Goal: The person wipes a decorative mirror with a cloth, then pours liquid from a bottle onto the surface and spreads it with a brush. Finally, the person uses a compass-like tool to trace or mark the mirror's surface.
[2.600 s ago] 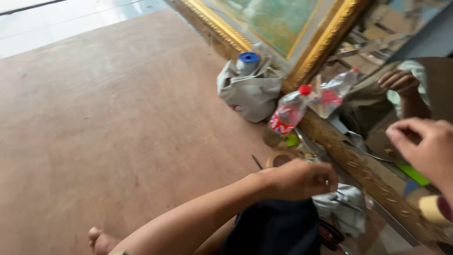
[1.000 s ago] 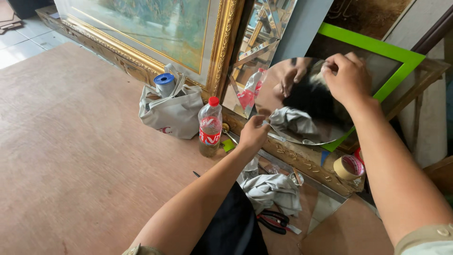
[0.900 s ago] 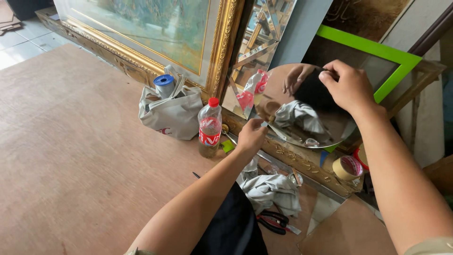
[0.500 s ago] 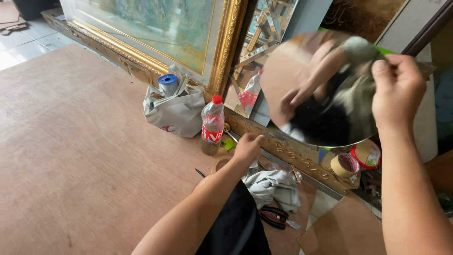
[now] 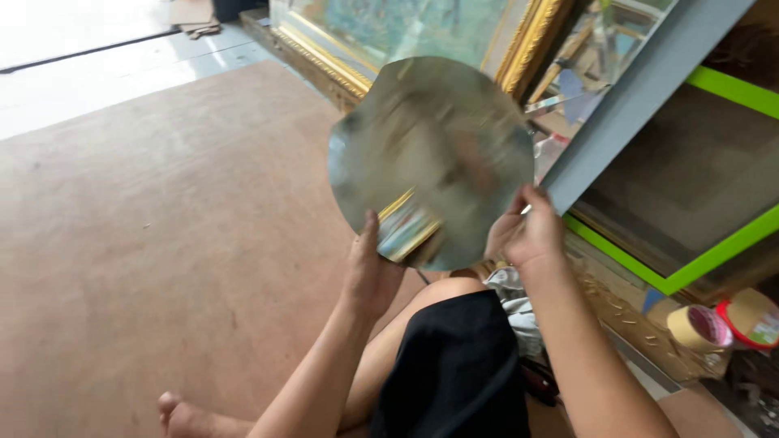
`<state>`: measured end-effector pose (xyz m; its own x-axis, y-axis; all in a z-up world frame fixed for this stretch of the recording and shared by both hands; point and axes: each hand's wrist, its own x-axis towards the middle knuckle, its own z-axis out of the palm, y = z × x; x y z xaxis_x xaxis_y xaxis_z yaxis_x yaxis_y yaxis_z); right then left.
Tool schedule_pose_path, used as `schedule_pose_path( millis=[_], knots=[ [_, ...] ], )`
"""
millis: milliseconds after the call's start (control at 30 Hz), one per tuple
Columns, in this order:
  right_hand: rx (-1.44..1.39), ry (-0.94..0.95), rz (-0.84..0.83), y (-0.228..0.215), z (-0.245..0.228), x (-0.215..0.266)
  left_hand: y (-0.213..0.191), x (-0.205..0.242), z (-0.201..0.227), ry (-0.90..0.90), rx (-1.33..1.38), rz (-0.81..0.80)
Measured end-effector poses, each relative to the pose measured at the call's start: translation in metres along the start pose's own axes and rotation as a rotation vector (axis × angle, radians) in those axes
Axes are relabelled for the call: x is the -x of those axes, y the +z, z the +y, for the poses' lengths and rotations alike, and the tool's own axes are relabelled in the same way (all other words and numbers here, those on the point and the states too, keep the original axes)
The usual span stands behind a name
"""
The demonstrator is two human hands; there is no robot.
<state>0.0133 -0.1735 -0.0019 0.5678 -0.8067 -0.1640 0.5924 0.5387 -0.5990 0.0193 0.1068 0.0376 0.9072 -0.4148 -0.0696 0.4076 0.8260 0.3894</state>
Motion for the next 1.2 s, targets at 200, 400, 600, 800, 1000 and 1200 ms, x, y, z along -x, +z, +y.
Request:
schedule_pose_path(
  millis=[200,400,600,800,1000,1200],
  knots=[
    [1.028,0.132,-0.279,-0.029,-0.021,0.024,-0.062,-0.021,0.027,-0.014,-0.053,0.019],
    [2.087,0.057,-0.283,-0.104,-0.101,0.045,-0.052,-0.036,-0.022,-0.112,-0.065,0.062],
    [2.464,0.122,-0.472,-0.191,-0.107,0.05,-0.003,-0.017,-0.066,-0.228,-0.091,0.022],
    [1.831,-0.125,-0.29,-0.222,-0.126,0.019,-0.002,-0.02,-0.086,-0.263,-0.092,-0.01],
    [1.106,0.038,-0.33,-0.113,-0.196,0.071,-0.002,-0.01,-0.045,-0.228,-0.087,0.01],
    [0.885,0.139,-0.544,-0.005,-0.157,0.111,0.012,0.045,0.084,-0.084,-0.076,0.152]
  ],
)
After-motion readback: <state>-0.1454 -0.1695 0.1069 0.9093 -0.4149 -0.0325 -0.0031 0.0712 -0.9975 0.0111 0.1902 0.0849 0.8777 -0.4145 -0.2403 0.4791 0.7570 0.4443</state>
